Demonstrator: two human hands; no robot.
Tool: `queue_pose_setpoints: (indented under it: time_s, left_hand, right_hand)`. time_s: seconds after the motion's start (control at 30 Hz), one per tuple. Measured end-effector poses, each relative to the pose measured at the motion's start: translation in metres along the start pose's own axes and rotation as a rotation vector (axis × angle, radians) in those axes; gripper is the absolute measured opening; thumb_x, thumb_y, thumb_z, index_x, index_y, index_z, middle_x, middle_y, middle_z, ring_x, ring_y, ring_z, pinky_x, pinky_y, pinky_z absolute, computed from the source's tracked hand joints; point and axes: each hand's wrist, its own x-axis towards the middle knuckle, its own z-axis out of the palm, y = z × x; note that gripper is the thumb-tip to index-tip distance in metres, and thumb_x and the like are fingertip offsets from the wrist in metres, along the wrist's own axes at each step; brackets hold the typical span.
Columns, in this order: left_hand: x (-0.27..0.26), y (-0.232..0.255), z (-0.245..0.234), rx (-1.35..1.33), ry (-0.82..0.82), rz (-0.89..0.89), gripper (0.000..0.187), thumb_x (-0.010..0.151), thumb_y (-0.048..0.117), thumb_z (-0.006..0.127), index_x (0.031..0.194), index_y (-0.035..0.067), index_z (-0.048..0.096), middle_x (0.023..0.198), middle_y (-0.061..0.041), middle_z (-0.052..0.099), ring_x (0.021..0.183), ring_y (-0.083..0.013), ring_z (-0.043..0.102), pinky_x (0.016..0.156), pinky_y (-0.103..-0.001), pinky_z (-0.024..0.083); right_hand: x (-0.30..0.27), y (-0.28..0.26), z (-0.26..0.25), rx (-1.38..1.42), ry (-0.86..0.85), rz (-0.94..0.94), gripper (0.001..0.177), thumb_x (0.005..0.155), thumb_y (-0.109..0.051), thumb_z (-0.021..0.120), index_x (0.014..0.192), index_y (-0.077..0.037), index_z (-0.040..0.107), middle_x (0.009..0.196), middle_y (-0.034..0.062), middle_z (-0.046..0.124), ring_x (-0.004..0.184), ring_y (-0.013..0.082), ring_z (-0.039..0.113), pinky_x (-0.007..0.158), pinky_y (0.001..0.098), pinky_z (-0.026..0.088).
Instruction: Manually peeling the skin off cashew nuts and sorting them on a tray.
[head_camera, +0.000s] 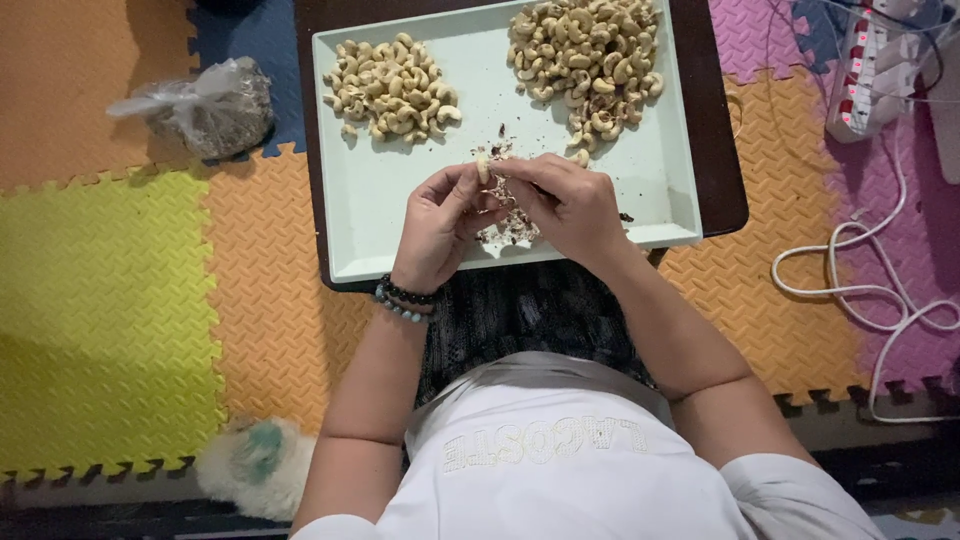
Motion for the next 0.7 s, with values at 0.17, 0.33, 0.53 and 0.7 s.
queue_pose_setpoints:
  time_s: [0.17, 0.33, 0.53, 0.7]
  left_hand:
    - [0.002, 0.002, -0.003, -0.031, -0.018, -0.041, 0.033, 0.099, 0.023, 0.071, 0.118, -0.004, 0.067, 0.091, -0.016, 0.073, 0.073, -0.0239, 0.077, 0.069, -0.044, 0.071]
    - [-0.005, 0.013, 0.009, -0.018, -0.051, -0.040, 0.043, 0.101, 0.022, 0.068, 0.134, -0.003, 0.060, 0.092, -0.014, 0.074, 0.072, -0.0197, 0.076, 0.068, -0.043, 0.071]
    - [-0.001, 0.005, 0.002, -0.008, -0.036, -0.021, 0.038, 0.101, 0.020, 0.067, 0.131, -0.003, 0.063, 0.095, -0.018, 0.075, 0.070, -0.0214, 0.075, 0.063, -0.043, 0.071]
    - [0.000, 0.002, -0.001, 0.010, -0.030, 0.006, 0.036, 0.101, 0.021, 0.068, 0.128, -0.002, 0.066, 0.094, -0.016, 0.075, 0.073, -0.0205, 0.076, 0.067, -0.045, 0.071]
  right_hand:
    - [-0.001, 0.001, 0.000, 0.037, 0.041, 0.006, 0.020, 0.101, -0.003, 0.071, 0.116, -0.012, 0.079, 0.087, 0.0082, 0.077, 0.065, 0.0242, 0.072, 0.053, 0.0309, 0.052]
    - [-0.001, -0.001, 0.007, 0.051, 0.074, -0.014, 0.020, 0.098, -0.001, 0.075, 0.115, -0.011, 0.080, 0.089, 0.0088, 0.079, 0.066, 0.0230, 0.073, 0.053, 0.0295, 0.054]
    - [0.001, -0.004, 0.008, -0.135, 0.065, -0.114, 0.022, 0.097, -0.003, 0.074, 0.117, -0.011, 0.078, 0.090, 0.0061, 0.078, 0.070, 0.0250, 0.075, 0.057, 0.0309, 0.058]
    - [0.000, -0.002, 0.008, -0.266, 0.077, -0.199, 0.020, 0.099, -0.005, 0.072, 0.117, -0.013, 0.078, 0.090, 0.0033, 0.076, 0.072, 0.0236, 0.075, 0.060, 0.0321, 0.059]
